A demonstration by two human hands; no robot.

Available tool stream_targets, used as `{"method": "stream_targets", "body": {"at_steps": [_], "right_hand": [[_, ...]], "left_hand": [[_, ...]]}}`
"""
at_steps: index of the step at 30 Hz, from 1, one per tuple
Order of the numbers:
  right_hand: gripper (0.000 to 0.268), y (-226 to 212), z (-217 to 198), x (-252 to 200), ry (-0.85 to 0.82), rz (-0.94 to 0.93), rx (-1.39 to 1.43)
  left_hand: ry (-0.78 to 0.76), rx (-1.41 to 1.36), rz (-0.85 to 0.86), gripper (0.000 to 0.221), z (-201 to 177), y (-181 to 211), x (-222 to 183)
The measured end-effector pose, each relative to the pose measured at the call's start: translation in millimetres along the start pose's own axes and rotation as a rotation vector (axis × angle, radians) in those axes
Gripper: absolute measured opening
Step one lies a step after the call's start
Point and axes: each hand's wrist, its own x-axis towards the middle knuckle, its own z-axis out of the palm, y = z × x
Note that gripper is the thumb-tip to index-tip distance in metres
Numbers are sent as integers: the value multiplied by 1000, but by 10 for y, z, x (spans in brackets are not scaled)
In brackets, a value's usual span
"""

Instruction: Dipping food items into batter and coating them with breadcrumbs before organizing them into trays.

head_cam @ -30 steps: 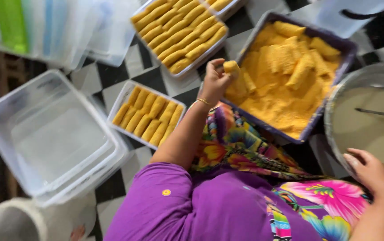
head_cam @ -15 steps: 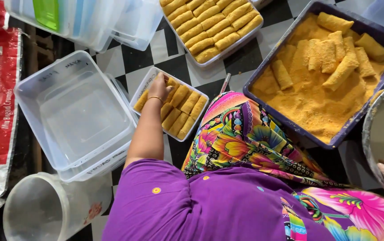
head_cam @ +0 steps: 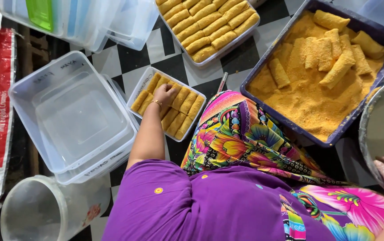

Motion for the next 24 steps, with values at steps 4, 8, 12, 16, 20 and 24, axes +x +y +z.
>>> {"method": "stream_targets", "body": {"at_steps": [4, 8, 12, 16, 20, 24], "right_hand": [[37, -170, -5, -72, 34, 35, -80], [48, -781, -73, -233, 8, 197, -478], [46, -1046, -72, -295, -3, 202, -459], [46, -1167, -55, -356, 12, 243, -431], [44, -1333, -75, -448, 28, 230, -356], [43, -1618, -82, -509, 23, 285, -292]], "left_hand": [[250, 516, 223, 47, 254, -364, 498], [633, 279, 822, 18, 720, 773, -334], [128, -163, 955, 19, 1870, 1533, -651], [-184, -150, 348, 66, 3388, 1687, 41], [-58, 14, 184, 64, 3460, 2087, -126], [-155, -81, 323, 38, 3286, 2115, -380]]}}
